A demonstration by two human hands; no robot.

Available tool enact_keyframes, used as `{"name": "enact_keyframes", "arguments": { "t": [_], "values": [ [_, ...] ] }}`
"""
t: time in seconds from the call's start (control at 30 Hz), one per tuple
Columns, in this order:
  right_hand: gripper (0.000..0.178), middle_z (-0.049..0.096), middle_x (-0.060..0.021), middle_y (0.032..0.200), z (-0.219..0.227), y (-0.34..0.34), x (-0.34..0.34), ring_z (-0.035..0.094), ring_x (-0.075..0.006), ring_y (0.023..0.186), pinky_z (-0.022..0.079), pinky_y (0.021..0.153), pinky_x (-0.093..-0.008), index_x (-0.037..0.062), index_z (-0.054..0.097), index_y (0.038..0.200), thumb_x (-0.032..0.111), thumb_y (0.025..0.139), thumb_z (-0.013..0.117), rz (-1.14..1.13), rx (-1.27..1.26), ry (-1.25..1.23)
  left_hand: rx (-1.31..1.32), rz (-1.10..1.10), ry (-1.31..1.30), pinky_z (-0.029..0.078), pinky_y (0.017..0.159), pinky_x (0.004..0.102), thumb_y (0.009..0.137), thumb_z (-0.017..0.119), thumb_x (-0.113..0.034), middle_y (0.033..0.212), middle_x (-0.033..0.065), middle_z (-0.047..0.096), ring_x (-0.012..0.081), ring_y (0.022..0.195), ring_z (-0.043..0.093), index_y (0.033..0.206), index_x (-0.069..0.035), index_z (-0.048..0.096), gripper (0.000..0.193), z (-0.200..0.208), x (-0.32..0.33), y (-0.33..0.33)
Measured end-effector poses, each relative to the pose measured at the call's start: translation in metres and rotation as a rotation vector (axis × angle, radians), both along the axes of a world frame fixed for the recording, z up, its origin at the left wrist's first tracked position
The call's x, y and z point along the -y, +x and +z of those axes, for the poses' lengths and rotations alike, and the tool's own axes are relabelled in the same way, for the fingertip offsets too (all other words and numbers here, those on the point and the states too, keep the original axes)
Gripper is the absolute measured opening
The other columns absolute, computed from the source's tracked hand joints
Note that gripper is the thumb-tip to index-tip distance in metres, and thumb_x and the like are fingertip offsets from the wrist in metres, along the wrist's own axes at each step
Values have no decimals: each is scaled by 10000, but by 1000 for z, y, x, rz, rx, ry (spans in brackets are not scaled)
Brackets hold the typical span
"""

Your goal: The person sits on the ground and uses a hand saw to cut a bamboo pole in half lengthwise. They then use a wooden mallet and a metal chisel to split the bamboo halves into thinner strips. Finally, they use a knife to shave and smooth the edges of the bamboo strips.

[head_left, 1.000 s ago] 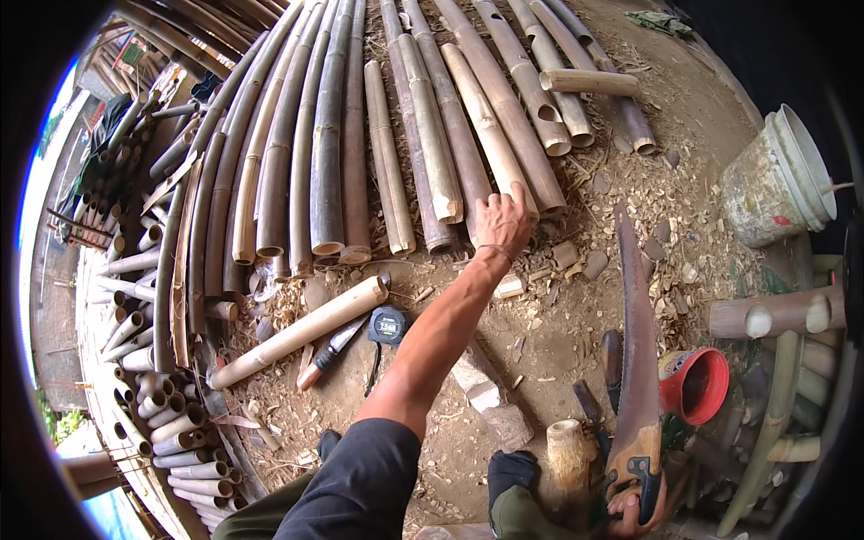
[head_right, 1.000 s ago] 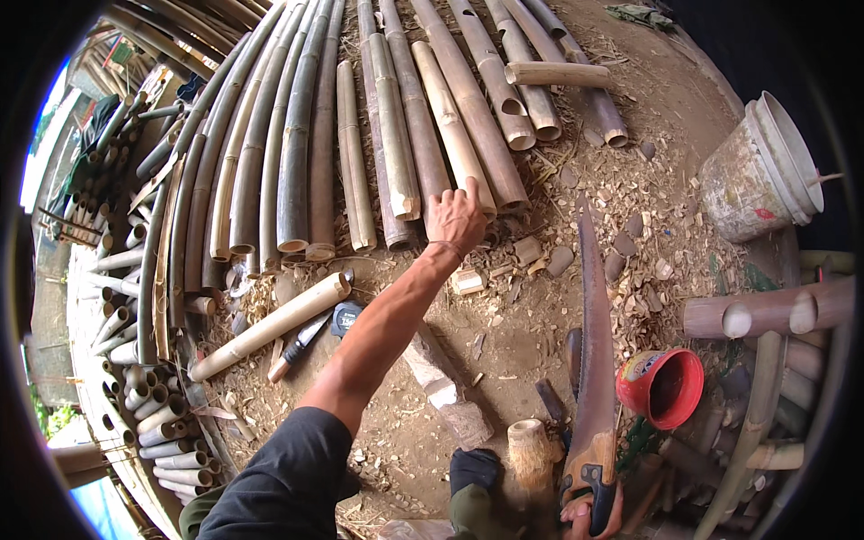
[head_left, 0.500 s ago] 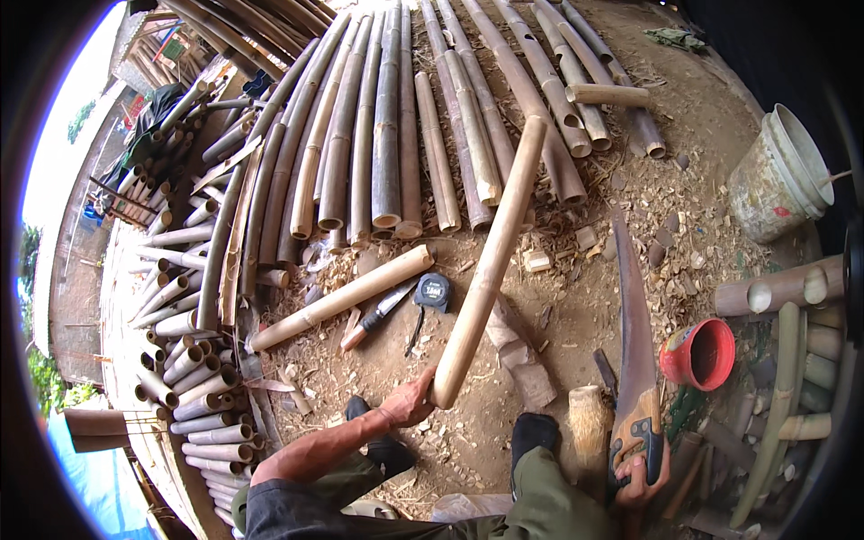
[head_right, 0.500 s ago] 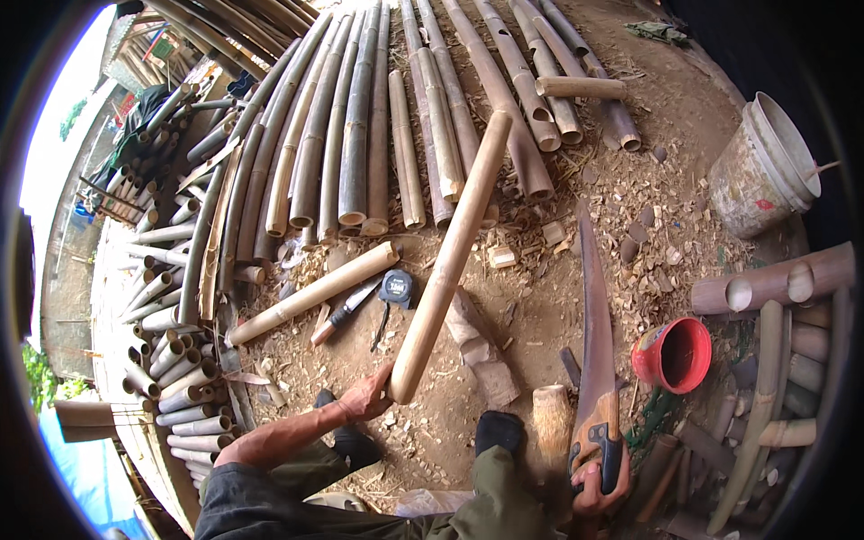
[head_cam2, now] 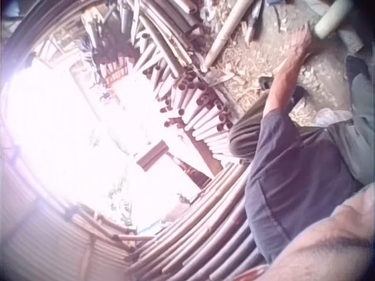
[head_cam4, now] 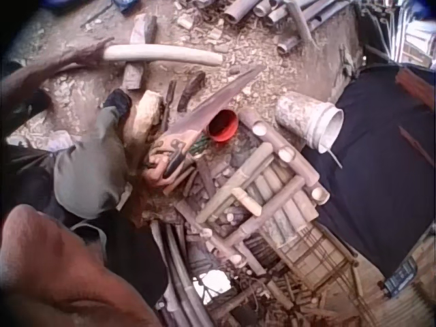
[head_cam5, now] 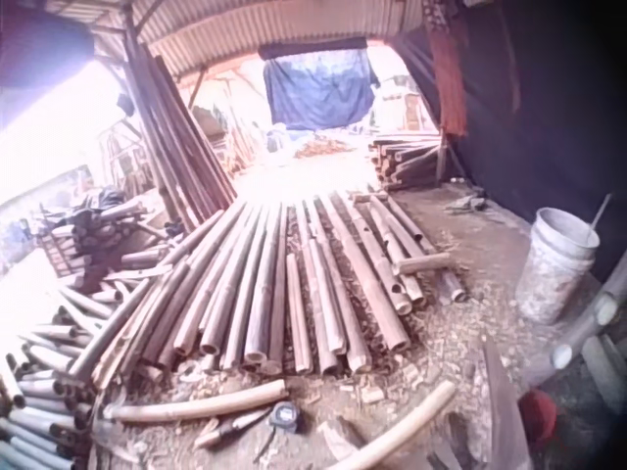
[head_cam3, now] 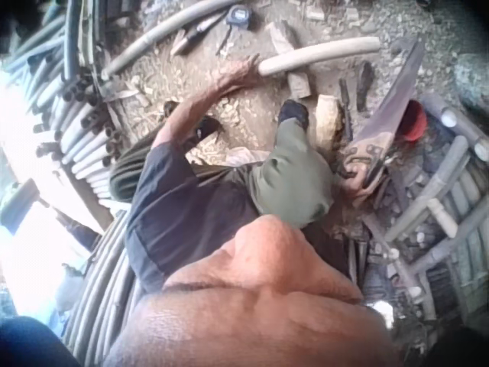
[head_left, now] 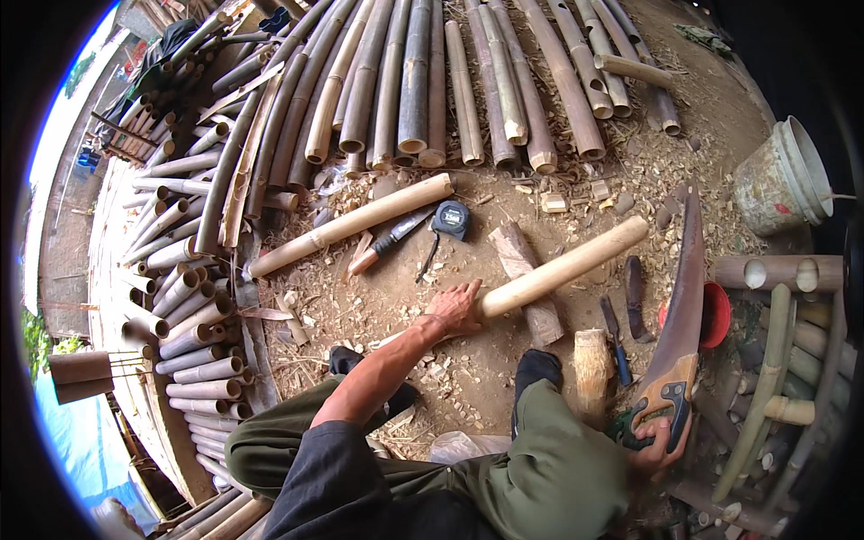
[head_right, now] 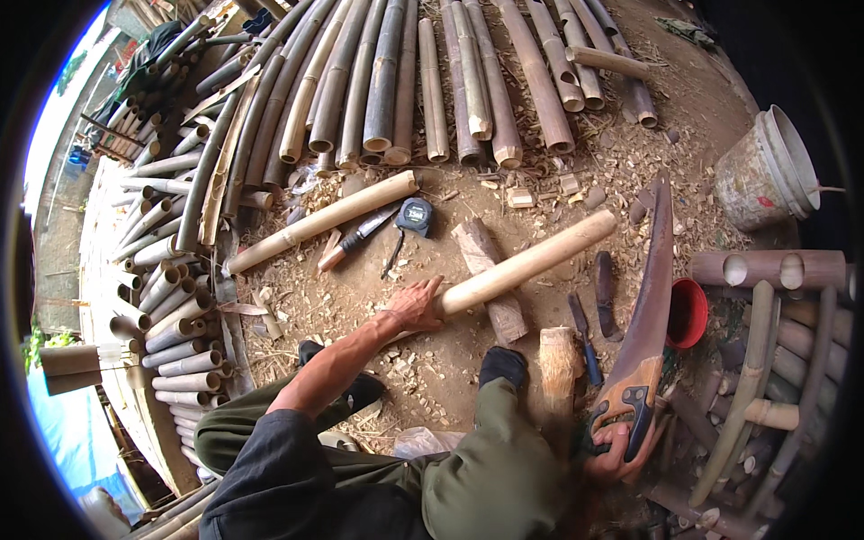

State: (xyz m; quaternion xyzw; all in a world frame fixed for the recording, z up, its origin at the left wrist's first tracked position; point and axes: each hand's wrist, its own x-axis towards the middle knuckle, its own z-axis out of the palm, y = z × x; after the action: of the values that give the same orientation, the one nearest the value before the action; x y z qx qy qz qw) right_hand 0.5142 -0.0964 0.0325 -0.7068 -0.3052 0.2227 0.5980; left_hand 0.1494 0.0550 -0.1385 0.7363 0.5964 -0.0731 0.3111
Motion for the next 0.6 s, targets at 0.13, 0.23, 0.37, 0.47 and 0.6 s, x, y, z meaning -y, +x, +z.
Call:
{"name": "enact_keyframes", "arguments": {
  "t": [0.13, 0.23, 0.37, 0.47, 0.6],
  "values": [
    [422, 421, 1, 658, 4, 14, 5, 397, -87, 541, 390, 501, -238, -82, 504, 1260, 62, 864, 499, -29, -125, 1, 46, 106, -184, 543, 852, 426, 773, 739, -322, 1122, 169, 595, 323, 1001, 620, 1332, -104, 421, 679, -7, 1, 25],
    [441, 430, 3, 626, -1, 17, 7, 407, -82, 514, 385, 479, -238, -84, 497, 1261, 74, 849, 515, -46, -148, -45, -11, 105, -211, 535, 909, 410, 751, 748, -245, 1130, 167, 565, 287, 1005, 604, 1300, -94, 494, 624, 5, 4, -19],
    [451, 425, 2, 616, -18, 21, 11, 400, -87, 512, 390, 478, -238, -64, 503, 1269, 87, 844, 524, -39, -198, -101, -283, 90, -372, 470, 1016, 372, 679, 780, -215, 1239, 176, 533, 344, 1076, 590, 1383, -108, 454, 784, -28, 11, -119],
    [471, 429, -1, 623, -28, 19, 6, 396, -91, 508, 392, 476, -240, -65, 492, 1283, 92, 839, 522, 48, -228, -120, -224, 133, -459, 463, 1010, 395, 659, 763, -208, 1295, 225, 545, 384, 1199, 543, 1413, -91, 399, 845, -29, 21, -156],
    [496, 432, -9, 633, -45, 21, 4, 417, -96, 506, 405, 476, -248, -77, 474, 1293, 103, 834, 520, 145, -196, -138, -215, 189, -193, 413, 1052, 452, 645, 792, -296, 1353, 179, 480, 375, 1251, 474, 1422, -105, 377, 901, -19, 31, -103]
  ]
}}
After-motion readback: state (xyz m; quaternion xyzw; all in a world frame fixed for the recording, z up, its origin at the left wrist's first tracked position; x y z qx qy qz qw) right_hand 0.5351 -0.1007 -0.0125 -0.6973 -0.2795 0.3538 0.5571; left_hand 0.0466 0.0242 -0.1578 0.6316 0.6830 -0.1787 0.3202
